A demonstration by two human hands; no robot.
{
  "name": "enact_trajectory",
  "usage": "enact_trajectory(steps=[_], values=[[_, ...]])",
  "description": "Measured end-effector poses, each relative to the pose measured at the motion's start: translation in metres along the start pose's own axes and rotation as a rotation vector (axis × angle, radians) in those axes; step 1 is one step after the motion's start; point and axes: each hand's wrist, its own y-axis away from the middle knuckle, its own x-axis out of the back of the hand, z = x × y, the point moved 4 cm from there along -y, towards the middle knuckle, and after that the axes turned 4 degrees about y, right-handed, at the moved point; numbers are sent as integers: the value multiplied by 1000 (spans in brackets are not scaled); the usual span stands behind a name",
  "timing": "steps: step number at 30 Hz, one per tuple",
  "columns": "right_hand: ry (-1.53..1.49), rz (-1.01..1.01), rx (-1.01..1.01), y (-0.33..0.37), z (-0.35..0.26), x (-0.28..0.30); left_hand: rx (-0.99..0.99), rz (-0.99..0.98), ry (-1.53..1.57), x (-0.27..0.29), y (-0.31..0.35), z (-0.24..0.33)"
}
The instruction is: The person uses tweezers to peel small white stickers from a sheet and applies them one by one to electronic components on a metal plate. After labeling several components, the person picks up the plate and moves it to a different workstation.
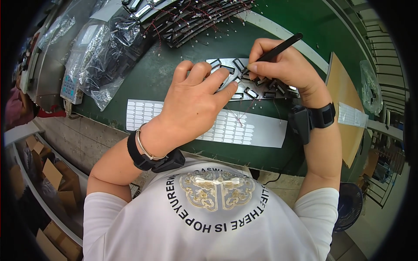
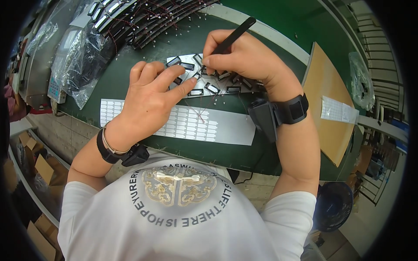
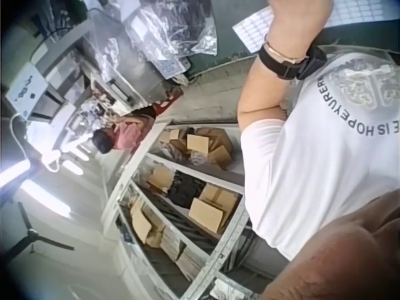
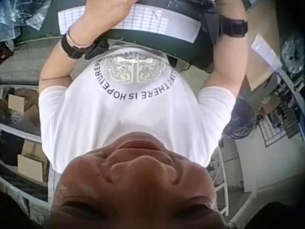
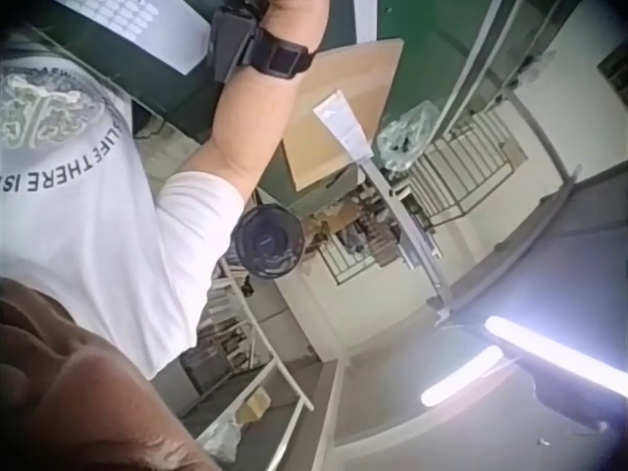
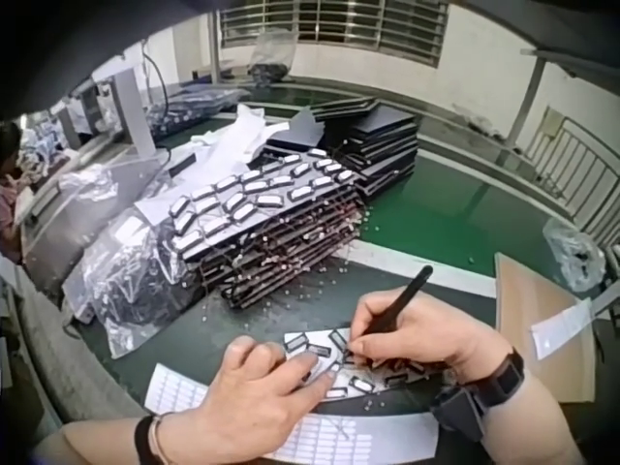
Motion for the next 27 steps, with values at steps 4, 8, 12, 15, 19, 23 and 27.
enact_trajectory(steps=[4,8,12,15,19,23,27], values=[[-16,74,73,21,-20,5,3,-3,18,2,-6,0],[-61,275,230,64,-27,4,-95,50,77,19,-4,10],[-286,537,307,117,-5,-15,-309,-204,538,29,18,29],[-352,637,157,141,24,-51,-298,-241,567,16,35,38],[-106,637,33,145,43,-80,-302,-269,524,8,45,41],[-93,688,-65,137,46,-82,-300,-268,494,4,49,40],[-92,654,-64,134,51,-82,-283,-265,503,5,48,38]])
